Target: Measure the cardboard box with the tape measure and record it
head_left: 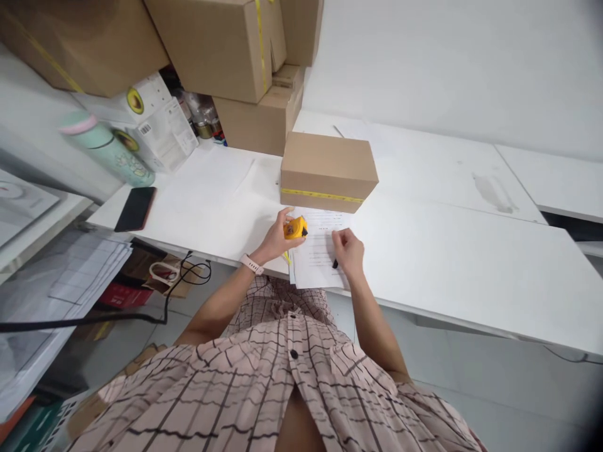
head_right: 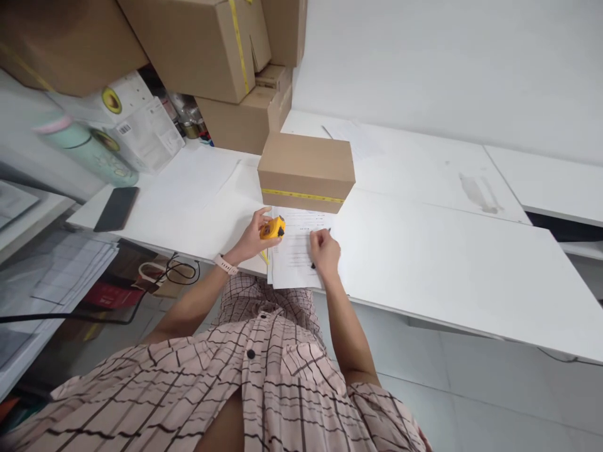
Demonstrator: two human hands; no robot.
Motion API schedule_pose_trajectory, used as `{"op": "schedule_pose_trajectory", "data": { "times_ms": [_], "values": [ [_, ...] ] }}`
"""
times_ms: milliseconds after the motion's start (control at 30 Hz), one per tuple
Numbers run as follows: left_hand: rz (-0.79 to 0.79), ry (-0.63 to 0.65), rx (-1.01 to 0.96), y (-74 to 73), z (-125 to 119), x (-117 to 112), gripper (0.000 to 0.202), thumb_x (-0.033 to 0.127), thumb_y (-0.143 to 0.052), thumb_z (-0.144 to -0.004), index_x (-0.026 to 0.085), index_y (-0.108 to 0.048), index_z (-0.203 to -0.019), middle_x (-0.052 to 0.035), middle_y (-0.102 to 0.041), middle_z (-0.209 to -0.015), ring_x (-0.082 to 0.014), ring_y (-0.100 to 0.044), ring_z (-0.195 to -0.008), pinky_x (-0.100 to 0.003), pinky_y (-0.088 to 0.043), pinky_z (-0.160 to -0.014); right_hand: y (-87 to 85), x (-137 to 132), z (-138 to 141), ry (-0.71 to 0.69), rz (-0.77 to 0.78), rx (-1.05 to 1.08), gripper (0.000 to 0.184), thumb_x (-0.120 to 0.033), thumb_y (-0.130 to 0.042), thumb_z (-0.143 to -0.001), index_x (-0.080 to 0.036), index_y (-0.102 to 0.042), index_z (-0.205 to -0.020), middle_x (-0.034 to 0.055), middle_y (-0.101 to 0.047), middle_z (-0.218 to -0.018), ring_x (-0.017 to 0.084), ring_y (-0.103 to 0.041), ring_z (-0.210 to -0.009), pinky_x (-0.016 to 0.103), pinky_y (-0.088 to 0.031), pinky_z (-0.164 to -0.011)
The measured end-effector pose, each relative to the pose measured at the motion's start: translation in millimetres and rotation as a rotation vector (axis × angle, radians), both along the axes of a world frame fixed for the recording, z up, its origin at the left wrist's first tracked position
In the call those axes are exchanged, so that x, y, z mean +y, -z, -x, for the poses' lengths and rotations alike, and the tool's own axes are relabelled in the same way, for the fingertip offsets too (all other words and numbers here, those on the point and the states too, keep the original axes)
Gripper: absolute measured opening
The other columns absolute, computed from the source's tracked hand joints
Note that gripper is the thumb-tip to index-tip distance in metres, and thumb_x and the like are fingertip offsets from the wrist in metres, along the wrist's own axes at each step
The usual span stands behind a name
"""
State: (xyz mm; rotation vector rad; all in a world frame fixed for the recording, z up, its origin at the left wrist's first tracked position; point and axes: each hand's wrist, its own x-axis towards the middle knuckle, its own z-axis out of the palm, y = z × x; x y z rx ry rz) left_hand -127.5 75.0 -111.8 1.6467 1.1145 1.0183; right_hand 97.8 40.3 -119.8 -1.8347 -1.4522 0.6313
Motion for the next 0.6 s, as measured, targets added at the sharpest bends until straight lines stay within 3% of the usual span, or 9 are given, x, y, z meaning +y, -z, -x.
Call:
{"op": "schedule_pose_trajectory", "data": {
  "times_ms": [67,167,267,367,467,533,600],
  "values": [
    [-0.095,-0.026,0.138,-3.9,-3.4,12.8,0.084,0.03,-0.079,-0.073,0.023,-0.036,-0.145,-0.0108,-0.056,-0.126,-0.0234,-0.061,-0.109,-0.038,-0.046,-0.096,-1.3,-1.4,-12.2,0.081,0.086,-0.245,0.035,-0.056,-0.045,-0.094,-0.023,-0.057,-0.094,0.006,-0.069,-0.08,0.025,-0.063,-0.076,0.033,-0.041,-0.069],
    [-0.247,-0.006,0.359,-3.8,-11.4,33.3,0.077,0.027,-0.074,-0.076,0.02,-0.04,-0.144,-0.0129,-0.055,-0.134,-0.0289,-0.055,-0.122,-0.042,-0.042,-0.104,-5.7,-0.6,-19.8,0.056,0.208,-0.453,0.04,-0.054,-0.049,-0.094,-0.021,-0.053,-0.116,0.0137,-0.071,-0.1,0.032,-0.066,-0.092,0.036,-0.043,-0.072],
    [-0.329,0.068,0.509,5.5,-20.5,51.1,0.066,0.02,-0.067,-0.079,0.018,-0.045,-0.141,-0.0128,-0.056,-0.137,-0.0303,-0.053,-0.126,-0.044,-0.041,-0.107,-7.9,2.6,-17.7,-0.017,0.274,-0.531,0.035,-0.038,-0.046,-0.097,-0.02,-0.05,-0.127,0.0178,-0.07,-0.109,0.032,-0.067,-0.096,0.038,-0.044,-0.075],
    [-0.352,0.108,0.592,17.1,-24.6,56.2,0.058,0.016,-0.062,-0.08,0.017,-0.051,-0.137,-0.0136,-0.055,-0.142,-0.0325,-0.048,-0.133,-0.05,-0.035,-0.113,-6.3,5.7,-18.6,-0.049,0.277,-0.513,0.036,-0.023,-0.04,-0.094,-0.018,-0.053,-0.127,0.0176,-0.071,-0.105,0.031,-0.067,-0.092,0.04,-0.045,-0.078],
    [-0.378,0.041,0.598,24.2,-18.9,37.5,0.057,0.017,-0.061,-0.083,0.015,-0.051,-0.139,-0.0153,-0.041,-0.156,-0.0342,-0.03,-0.148,-0.054,-0.02,-0.123,-3.1,3.1,-26.0,-0.03,0.177,-0.206,0.031,-0.029,-0.043,-0.091,-0.019,-0.062,-0.113,0.0131,-0.072,-0.09,0.029,-0.067,-0.085,0.041,-0.049,-0.078],
    [-0.383,0.008,0.561,26.9,-9.9,10.4,0.055,0.02,-0.061,-0.086,0.015,-0.051,-0.14,-0.0151,-0.034,-0.161,-0.0336,-0.022,-0.152,-0.054,-0.016,-0.125,-3.1,-3.9,-30.9,-0.031,0.115,0.21,0.031,-0.039,-0.047,-0.088,-0.02,-0.065,-0.105,0.0095,-0.071,-0.082,0.028,-0.067,-0.079,0.043,-0.052,-0.077],
    [-0.351,0.029,0.5,30.0,0.4,-23.8,0.047,0.025,-0.058,-0.092,0.016,-0.055,-0.137,-0.0143,-0.04,-0.158,-0.0318,-0.026,-0.151,-0.054,-0.019,-0.125,-6.4,-14.5,-32.0,-0.079,0.091,0.623,0.033,-0.046,-0.053,-0.084,-0.022,-0.066,-0.102,0.0086,-0.073,-0.084,0.027,-0.07,-0.081,0.046,-0.055,-0.08]
  ]
}}
